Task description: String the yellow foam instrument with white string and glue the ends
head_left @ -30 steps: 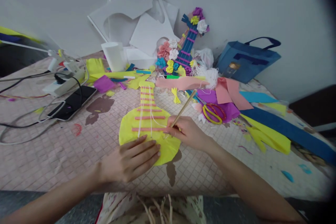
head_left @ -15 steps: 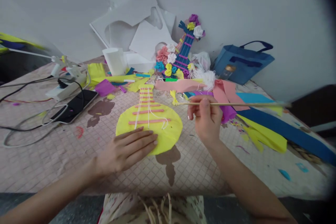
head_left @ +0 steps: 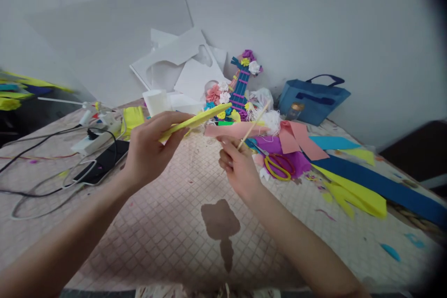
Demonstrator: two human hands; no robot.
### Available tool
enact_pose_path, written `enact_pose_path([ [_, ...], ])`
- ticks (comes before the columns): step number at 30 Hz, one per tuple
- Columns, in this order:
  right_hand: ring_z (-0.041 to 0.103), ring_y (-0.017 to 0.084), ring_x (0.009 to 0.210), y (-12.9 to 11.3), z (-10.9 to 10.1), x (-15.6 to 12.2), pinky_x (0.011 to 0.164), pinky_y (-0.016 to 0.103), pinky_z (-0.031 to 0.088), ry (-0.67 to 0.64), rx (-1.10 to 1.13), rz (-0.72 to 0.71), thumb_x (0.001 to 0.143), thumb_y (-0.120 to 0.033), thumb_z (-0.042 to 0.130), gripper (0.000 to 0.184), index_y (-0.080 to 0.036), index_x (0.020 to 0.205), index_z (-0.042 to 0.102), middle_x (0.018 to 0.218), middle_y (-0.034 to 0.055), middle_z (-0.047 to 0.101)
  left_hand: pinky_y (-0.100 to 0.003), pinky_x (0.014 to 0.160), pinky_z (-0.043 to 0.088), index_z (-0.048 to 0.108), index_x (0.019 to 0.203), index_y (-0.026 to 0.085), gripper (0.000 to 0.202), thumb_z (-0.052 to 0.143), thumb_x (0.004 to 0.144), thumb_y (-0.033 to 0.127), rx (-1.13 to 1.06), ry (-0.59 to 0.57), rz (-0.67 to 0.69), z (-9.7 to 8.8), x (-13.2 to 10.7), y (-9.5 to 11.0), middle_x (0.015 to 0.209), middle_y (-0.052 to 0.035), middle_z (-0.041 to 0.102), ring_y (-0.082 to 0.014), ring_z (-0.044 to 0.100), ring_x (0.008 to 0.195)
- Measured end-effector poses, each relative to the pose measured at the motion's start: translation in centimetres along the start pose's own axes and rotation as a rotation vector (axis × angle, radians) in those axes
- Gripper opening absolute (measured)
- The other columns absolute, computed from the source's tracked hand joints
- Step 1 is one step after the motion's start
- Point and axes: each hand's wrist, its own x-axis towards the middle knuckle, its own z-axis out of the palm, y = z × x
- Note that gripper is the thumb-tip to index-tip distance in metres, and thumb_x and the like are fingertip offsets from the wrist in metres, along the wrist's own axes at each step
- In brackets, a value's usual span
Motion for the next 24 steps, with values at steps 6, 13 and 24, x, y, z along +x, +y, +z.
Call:
enact_pose_path([
  [6,0.015,0.003,0.039,-0.4,3.3,2.0,0.038,0.024,0.007,-0.033,0.051,0.028,0.071,-0.024,0.067,0.010,-0.018,0.075,0.061,0.050,-0.0098,0.025,-0.027,0.076,0.053,0.065,0.102,0.021,0.019,0.059,0.085,0.016,0.002,-0.005,-0.006,0.0,-0.1,0.2,0.095,-0.0021,0.071,-0.0152,0.066,0.085],
  [13,0.016,0.002,0.038,-0.6,4.0,2.3,0.039,0.024,0.008,-0.024,0.060,0.031,0.073,-0.018,0.064,0.007,-0.016,0.071,0.057,0.049,-0.0104,0.026,-0.027,0.076,0.052,0.065,0.103,0.022,0.019,0.059,0.085,0.018,0.032,-0.004,-0.001,0.2,-0.4,0.2,0.094,-0.0021,0.071,-0.0157,0.066,0.084],
  [24,0.019,0.002,0.037,-0.8,3.8,2.4,0.038,0.022,0.011,-0.022,-0.016,-0.038,0.071,-0.019,0.064,0.012,-0.018,0.068,0.053,0.047,-0.0104,0.031,-0.030,0.080,0.053,0.064,0.105,0.024,0.020,0.057,0.087,0.019,0.059,-0.028,0.028,0.4,-0.9,0.3,0.097,-0.0019,0.071,-0.0168,0.066,0.088],
])
